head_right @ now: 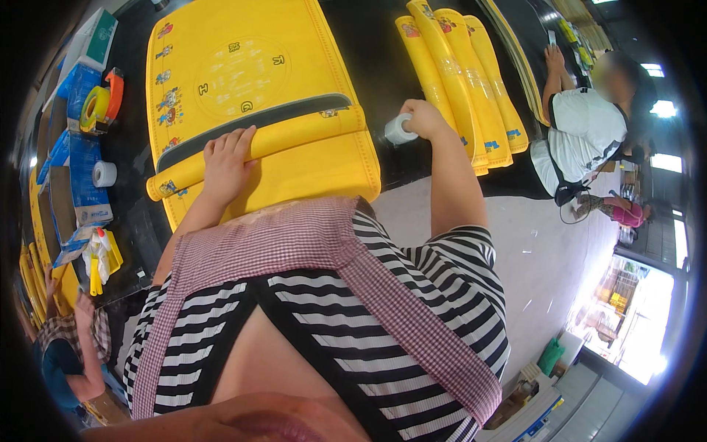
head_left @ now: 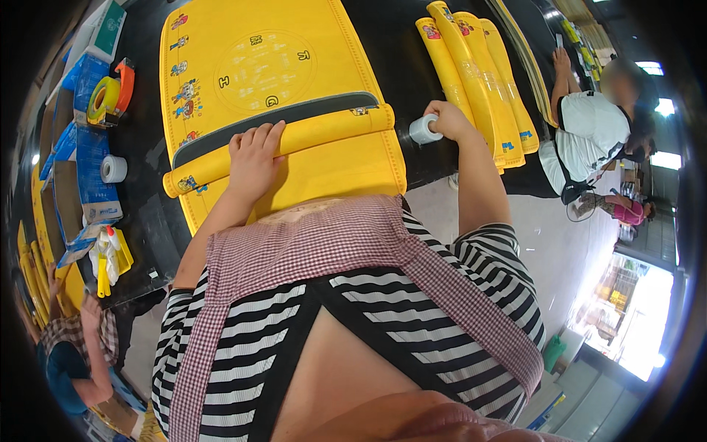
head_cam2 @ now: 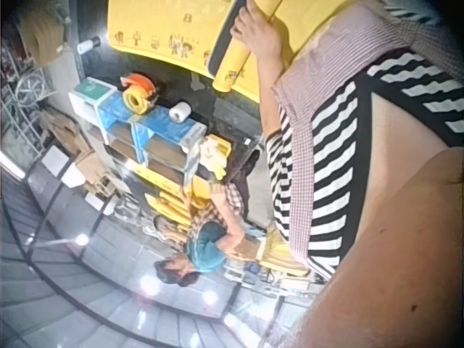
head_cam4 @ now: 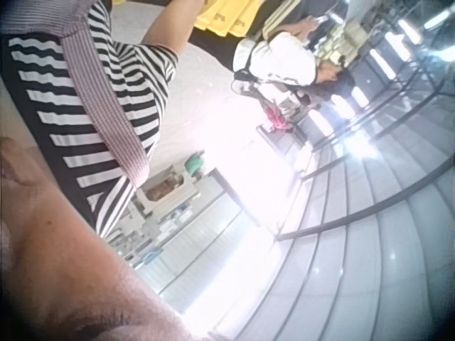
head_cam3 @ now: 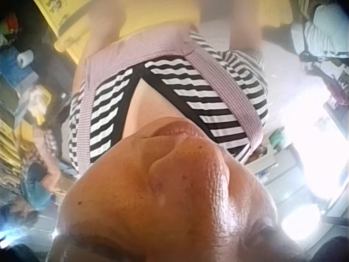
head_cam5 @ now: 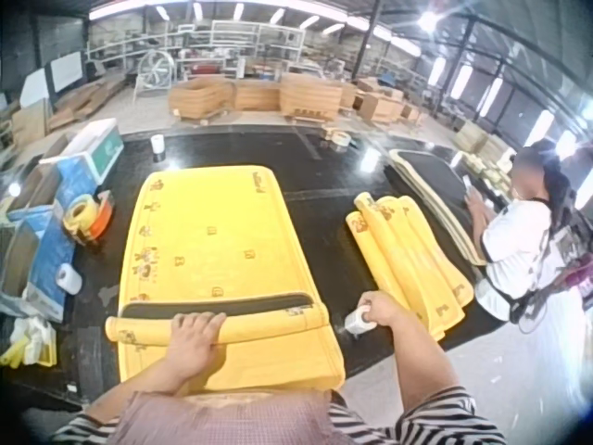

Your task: The person rolls a yellow mat with a black surface on a table, secures it with tape, and stacks it with other rolled mats. They repeat this process for multiple mats, handling them one at a time.

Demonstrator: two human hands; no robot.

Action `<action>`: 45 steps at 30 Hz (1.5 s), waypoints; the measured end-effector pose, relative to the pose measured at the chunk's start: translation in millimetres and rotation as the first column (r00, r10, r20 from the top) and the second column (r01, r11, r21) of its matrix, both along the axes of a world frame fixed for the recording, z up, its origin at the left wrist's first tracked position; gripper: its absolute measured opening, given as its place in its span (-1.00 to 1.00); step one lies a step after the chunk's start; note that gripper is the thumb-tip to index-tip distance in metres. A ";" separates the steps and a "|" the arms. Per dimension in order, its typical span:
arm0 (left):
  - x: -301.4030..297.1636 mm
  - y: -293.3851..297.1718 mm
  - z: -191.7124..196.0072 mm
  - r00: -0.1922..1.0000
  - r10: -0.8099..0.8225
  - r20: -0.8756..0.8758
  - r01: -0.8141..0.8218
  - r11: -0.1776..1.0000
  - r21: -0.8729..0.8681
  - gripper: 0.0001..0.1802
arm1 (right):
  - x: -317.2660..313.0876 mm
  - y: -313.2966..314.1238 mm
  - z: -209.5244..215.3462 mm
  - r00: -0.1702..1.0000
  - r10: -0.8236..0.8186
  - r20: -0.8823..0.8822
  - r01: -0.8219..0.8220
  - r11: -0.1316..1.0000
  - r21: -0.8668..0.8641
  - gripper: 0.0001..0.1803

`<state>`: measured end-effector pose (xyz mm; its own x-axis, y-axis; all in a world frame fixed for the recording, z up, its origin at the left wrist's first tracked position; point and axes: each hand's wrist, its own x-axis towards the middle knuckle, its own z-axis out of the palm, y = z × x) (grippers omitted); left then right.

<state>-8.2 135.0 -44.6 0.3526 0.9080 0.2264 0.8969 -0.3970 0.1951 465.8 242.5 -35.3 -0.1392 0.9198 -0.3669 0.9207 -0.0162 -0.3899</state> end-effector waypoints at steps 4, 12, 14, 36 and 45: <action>0.5 3.9 1.2 0.999 -0.012 0.035 0.013 1.000 -0.026 -0.18 | 20.0 -5.9 -13.8 0.973 -0.122 -0.194 0.145 0.983 0.111 -0.75; -2.8 2.8 5.3 0.997 -0.027 0.075 0.027 1.000 -0.001 -0.17 | -193.0 -33.5 37.2 0.268 -0.218 -0.939 0.184 0.968 -0.172 -0.78; -4.0 1.7 9.9 0.993 -0.021 0.115 0.025 0.999 -0.038 -0.14 | -239.6 -33.6 33.0 0.327 -0.140 -0.934 0.070 0.990 -0.124 -0.78; -4.7 29.1 74.6 0.855 0.183 0.486 0.031 0.917 -0.398 -0.89 | -277.4 -24.6 -14.2 0.647 0.539 -0.540 -0.253 0.819 0.515 -0.29; -36.3 72.6 2.6 0.937 0.318 0.145 -0.159 0.758 -0.632 -0.64 | -266.2 -89.9 -6.1 0.686 0.689 -0.233 -0.482 0.670 0.564 0.08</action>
<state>-44.5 207.6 -41.9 0.1156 0.9294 -0.3506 0.8427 0.0951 0.5299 199.5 152.6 -41.4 -0.7387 0.6215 0.2607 0.4269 0.7308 -0.5326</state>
